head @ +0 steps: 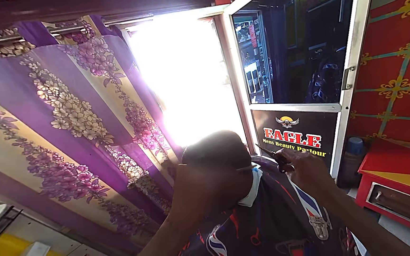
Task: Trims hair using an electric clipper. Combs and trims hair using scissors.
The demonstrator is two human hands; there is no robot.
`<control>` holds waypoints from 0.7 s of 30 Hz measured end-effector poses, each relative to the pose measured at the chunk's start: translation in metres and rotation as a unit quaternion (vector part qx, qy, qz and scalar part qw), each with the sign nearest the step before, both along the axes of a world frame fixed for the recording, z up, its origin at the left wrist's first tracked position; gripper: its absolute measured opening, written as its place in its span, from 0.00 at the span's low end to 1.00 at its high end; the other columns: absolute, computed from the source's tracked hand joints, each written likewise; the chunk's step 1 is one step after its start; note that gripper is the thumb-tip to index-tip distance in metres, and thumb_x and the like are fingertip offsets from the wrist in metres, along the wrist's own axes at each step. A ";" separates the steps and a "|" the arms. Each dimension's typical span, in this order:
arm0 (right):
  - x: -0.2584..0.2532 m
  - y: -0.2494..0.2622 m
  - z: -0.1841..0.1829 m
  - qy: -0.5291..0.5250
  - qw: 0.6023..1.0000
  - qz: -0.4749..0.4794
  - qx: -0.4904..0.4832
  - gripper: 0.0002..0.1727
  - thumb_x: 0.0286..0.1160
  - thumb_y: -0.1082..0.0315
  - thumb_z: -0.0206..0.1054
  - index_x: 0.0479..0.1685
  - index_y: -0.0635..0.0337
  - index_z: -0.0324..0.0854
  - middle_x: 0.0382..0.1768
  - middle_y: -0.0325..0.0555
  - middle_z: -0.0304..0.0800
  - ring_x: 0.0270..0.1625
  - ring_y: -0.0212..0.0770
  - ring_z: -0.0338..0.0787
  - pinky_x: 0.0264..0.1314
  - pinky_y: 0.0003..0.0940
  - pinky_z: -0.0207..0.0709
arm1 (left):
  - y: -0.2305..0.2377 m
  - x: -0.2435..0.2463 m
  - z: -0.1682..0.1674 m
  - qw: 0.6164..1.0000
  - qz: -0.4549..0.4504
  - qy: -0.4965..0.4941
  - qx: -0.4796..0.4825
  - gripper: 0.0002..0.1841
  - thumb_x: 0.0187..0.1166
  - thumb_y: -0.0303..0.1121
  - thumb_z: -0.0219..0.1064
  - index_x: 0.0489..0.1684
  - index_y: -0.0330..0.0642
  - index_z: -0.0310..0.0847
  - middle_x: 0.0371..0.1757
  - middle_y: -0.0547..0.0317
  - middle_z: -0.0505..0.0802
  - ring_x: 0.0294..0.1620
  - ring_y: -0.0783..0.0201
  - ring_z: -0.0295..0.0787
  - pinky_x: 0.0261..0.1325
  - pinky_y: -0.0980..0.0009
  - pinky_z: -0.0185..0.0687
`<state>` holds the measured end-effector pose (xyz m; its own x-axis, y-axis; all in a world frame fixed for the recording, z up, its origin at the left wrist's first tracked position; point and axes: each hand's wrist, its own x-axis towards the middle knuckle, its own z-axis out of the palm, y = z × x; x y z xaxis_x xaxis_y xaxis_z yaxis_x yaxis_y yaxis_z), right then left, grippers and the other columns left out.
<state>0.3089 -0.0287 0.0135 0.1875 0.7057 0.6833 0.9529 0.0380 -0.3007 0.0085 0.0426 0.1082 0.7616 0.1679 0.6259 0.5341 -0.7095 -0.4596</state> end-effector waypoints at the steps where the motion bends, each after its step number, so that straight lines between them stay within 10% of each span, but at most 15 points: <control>1: 0.001 -0.001 -0.001 0.005 1.000 -0.002 0.001 0.22 0.51 0.80 0.83 0.48 0.53 0.90 0.38 0.44 0.95 0.38 0.53 0.95 0.42 0.61 0.85 | 0.002 -0.003 -0.002 0.999 -0.033 0.015 0.006 0.12 0.85 0.42 0.60 0.41 0.59 0.94 0.31 0.68 0.92 0.25 0.64 0.84 0.43 0.54 0.72; 5: 0.010 -0.009 -0.010 0.018 1.000 -0.010 0.002 0.22 0.52 0.81 0.83 0.49 0.54 0.91 0.41 0.45 0.96 0.41 0.54 0.95 0.44 0.62 0.86 | 0.003 -0.033 0.014 0.994 -0.104 -0.012 -0.016 0.14 0.90 0.47 0.56 0.47 0.63 0.92 0.42 0.70 0.95 0.38 0.70 0.88 0.59 0.56 0.68; 12: 0.017 -0.011 -0.013 0.016 1.000 -0.019 -0.012 0.22 0.53 0.80 0.83 0.49 0.53 0.91 0.40 0.45 0.96 0.41 0.53 0.95 0.46 0.63 0.85 | 0.019 -0.057 0.057 0.995 -0.013 -0.034 -0.096 0.15 0.79 0.52 0.62 0.36 0.64 0.97 0.28 0.79 0.91 0.23 0.75 0.78 0.44 0.53 0.69; 21: -0.002 0.002 -0.015 0.009 1.000 -0.001 -0.028 0.22 0.54 0.81 0.82 0.52 0.55 0.91 0.46 0.46 0.96 0.47 0.53 0.95 0.54 0.62 0.85 | -0.002 -0.004 0.044 0.994 0.033 0.034 -0.094 0.10 0.76 0.49 0.68 0.38 0.60 0.94 0.35 0.70 0.92 0.38 0.62 0.88 0.49 0.48 0.70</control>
<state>0.3066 -0.0269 -0.0020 0.2015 0.7426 0.6388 0.9474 0.0179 -0.3196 0.0048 0.0411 0.1521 0.7841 0.3280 0.5269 0.5550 -0.7506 -0.3586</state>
